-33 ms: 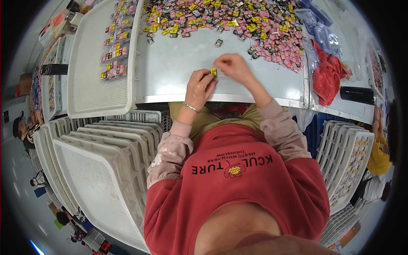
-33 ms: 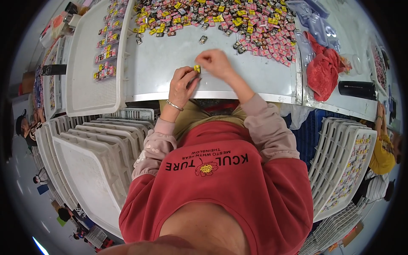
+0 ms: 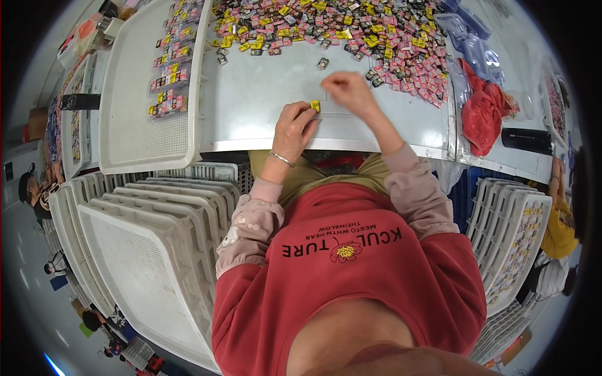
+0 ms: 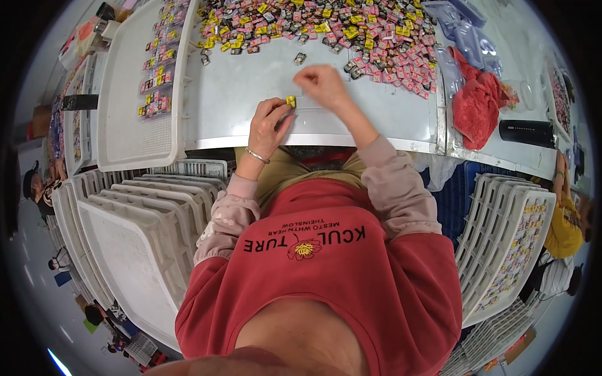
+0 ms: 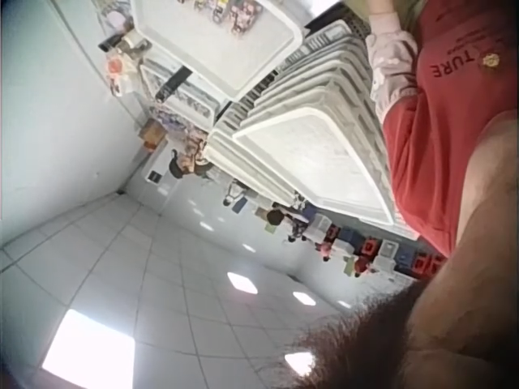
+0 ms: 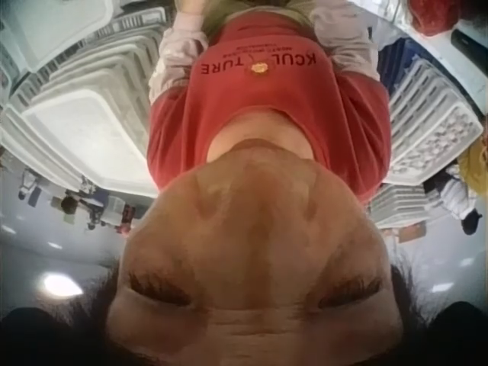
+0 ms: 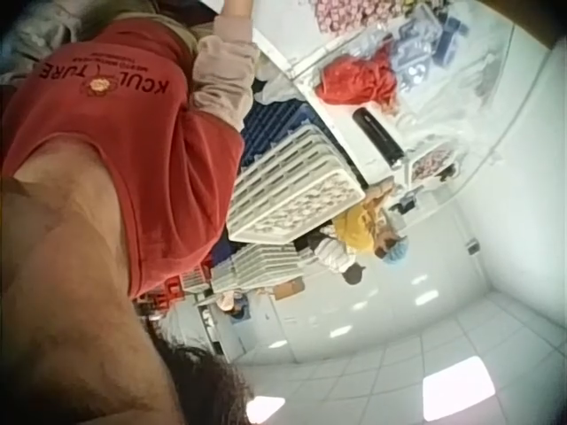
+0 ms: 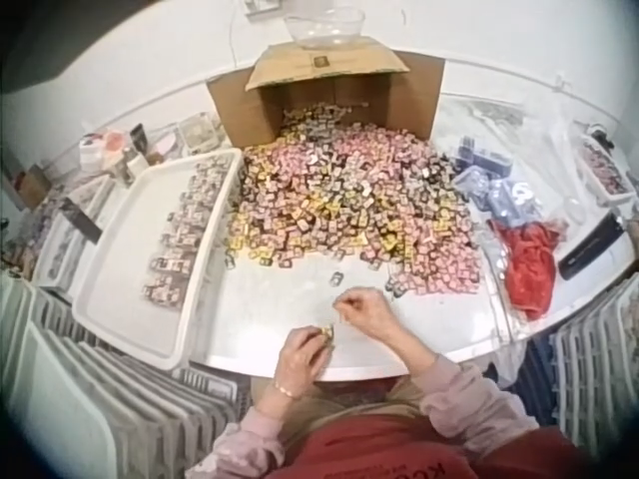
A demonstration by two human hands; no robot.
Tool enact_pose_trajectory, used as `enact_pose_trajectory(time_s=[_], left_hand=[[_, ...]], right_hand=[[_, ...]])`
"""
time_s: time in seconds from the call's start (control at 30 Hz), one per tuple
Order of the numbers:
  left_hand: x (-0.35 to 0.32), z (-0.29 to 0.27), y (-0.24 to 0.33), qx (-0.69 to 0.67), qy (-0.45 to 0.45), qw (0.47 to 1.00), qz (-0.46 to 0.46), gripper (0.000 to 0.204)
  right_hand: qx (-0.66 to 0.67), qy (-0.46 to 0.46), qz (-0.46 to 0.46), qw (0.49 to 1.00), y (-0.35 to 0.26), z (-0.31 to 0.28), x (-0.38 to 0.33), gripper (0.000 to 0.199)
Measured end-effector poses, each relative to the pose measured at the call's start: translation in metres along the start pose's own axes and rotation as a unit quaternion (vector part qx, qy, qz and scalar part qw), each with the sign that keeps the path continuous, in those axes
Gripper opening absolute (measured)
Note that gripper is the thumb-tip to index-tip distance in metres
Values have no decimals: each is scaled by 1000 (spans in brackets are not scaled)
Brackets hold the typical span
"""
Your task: Manually sorting and packaging small colorful toy pieces into plastic bags at a factory workstation.
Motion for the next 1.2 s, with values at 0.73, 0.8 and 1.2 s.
enact_pose_trajectory(time_s=[0.73,0.8,1.2], left_hand=[[6,6,1,30,-27,999,28,25],[5,5,1,30,-23,999,26,25],[0,-1,-6,-3,-17,1000,19,28]], right_hand=[[-263,-74,-233,933,-47,20,-36,25],[-289,-63,-255,921,-49,24,-41,24],[-275,-7,-235,932,-45,43,-48,13]])
Point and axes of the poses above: each hand's wrist, its own x-axis towards the middle knuckle, its own z-axis out of the palm, y = z × x, the point moved 9 cm from there along x, towards the middle knuckle, and after that the axes turned 7 degrees about -y, right-handed, at the moved point
